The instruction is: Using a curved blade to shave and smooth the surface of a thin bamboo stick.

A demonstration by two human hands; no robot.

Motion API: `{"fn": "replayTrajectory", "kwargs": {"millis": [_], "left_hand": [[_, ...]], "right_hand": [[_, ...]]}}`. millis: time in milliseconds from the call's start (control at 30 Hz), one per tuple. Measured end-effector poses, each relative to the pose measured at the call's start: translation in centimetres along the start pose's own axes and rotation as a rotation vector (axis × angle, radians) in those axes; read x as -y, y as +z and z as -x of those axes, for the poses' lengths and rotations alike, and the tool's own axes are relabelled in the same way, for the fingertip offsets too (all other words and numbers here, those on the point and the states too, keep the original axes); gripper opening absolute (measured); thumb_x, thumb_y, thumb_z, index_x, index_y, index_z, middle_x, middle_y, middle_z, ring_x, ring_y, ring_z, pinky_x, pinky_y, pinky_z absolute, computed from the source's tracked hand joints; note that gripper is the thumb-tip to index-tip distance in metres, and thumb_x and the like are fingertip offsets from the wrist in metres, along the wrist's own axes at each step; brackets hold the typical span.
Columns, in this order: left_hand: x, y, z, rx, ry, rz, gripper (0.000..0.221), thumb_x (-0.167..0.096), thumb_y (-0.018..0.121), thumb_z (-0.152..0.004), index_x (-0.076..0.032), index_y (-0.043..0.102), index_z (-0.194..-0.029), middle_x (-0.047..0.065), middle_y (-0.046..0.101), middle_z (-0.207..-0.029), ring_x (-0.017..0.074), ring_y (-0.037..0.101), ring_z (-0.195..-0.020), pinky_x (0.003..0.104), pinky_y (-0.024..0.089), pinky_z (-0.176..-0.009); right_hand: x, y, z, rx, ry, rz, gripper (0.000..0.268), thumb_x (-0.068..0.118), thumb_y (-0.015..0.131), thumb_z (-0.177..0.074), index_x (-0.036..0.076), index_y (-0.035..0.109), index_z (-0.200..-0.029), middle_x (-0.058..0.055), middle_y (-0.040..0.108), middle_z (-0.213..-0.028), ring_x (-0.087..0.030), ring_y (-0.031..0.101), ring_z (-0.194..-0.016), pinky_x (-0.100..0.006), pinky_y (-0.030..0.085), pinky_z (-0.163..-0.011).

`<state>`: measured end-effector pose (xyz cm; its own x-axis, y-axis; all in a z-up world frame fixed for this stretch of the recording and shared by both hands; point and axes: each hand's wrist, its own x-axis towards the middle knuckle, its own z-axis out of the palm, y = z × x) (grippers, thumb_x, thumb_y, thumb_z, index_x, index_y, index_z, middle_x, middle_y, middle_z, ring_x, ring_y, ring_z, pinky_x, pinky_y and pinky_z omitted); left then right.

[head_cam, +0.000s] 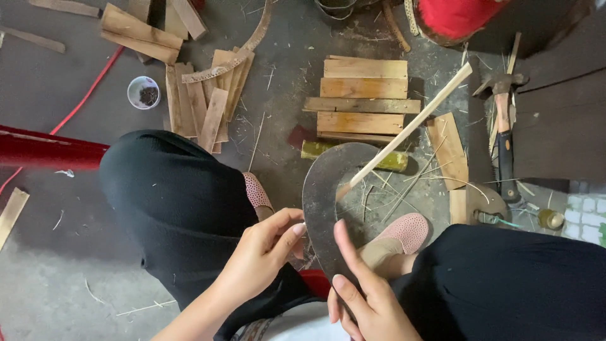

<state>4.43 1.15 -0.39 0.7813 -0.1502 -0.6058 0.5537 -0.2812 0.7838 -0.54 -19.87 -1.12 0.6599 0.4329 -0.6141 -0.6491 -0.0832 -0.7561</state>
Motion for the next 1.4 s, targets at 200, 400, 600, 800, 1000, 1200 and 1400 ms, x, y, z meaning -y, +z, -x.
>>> {"fn": "replayTrajectory", "kwargs": {"millis": [200,400,600,800,1000,1200,1400], "left_hand": [[-0.1,0.0,0.3,0.016,-0.021,-0.079,0.023,-0.015,0.062,-0.098,-0.01,0.076,-0.115,0.002,0.076,-0.077,0.0077,0.074,-0.07,0.023,0.056,-0.059],[-0.7,-0.1,0.9,0.065,0.052,-0.15,0.017,-0.009,0.062,-0.096,-0.01,0.077,-0.103,0.001,0.076,-0.068,0.0074,0.068,-0.059,0.024,0.054,-0.056],[-0.8,-0.1,0.6,0.058,0.04,-0.203,0.022,-0.012,0.061,-0.097,-0.011,0.078,-0.111,0.0,0.076,-0.066,0.0077,0.064,-0.053,0.025,0.047,-0.05],[-0.9,0.0,0.2,0.096,0.076,-0.105,0.03,-0.005,0.061,-0.094,-0.01,0.073,-0.121,0.001,0.076,-0.075,0.0078,0.068,-0.062,0.025,0.052,-0.054],[-1.1,-0.1,-0.1,0.106,0.118,-0.119,0.024,-0.008,0.059,-0.097,-0.008,0.071,-0.118,0.003,0.071,-0.073,0.0085,0.055,-0.053,0.027,0.048,-0.049],[-0.8,0.2,-0.3,0.106,0.128,-0.125,0.027,0.002,0.06,-0.092,-0.008,0.07,-0.114,0.002,0.072,-0.074,0.0095,0.062,-0.055,0.028,0.053,-0.053],[-0.3,0.1,-0.1,0.107,0.196,-0.051,0.013,0.004,0.065,-0.087,-0.004,0.075,-0.091,0.004,0.072,-0.061,0.0096,0.063,-0.048,0.024,0.053,-0.046]], "right_hand": [[0.2,-0.2,0.3,0.03,0.049,-0.16,0.079,0.016,0.045,-0.1,0.027,0.005,-0.167,-0.015,0.07,-0.064,-0.009,0.035,-0.036,-0.022,0.025,-0.03],[-0.5,-0.8,0.5,0.026,0.006,-0.192,0.075,0.02,0.048,-0.1,0.022,0.01,-0.164,-0.015,0.067,-0.068,-0.011,0.038,-0.039,-0.023,0.023,-0.031],[-1.8,-1.6,0.5,-0.006,-0.085,-0.265,0.087,0.015,0.047,-0.099,0.032,-0.009,-0.165,-0.019,0.067,-0.066,-0.013,0.042,-0.041,-0.022,0.026,-0.03],[-0.8,-0.8,0.4,-0.018,0.012,-0.173,0.082,0.019,0.047,-0.098,0.03,0.003,-0.166,-0.015,0.07,-0.065,-0.013,0.045,-0.04,-0.026,0.026,-0.03],[-1.4,-0.6,0.1,0.035,-0.025,-0.072,0.078,0.02,0.046,-0.1,0.027,0.006,-0.166,-0.012,0.071,-0.063,-0.012,0.046,-0.042,-0.026,0.029,-0.035],[-1.0,-0.2,-0.1,0.034,-0.026,-0.165,0.086,0.03,0.05,-0.099,0.025,-0.005,-0.166,-0.014,0.068,-0.063,-0.012,0.049,-0.045,-0.026,0.024,-0.035],[-2.1,0.1,-0.3,0.15,-0.21,-0.195,0.082,0.023,0.049,-0.103,0.011,-0.007,-0.162,-0.024,0.057,-0.144,-0.009,0.059,-0.056,-0.021,0.044,-0.047]]}}
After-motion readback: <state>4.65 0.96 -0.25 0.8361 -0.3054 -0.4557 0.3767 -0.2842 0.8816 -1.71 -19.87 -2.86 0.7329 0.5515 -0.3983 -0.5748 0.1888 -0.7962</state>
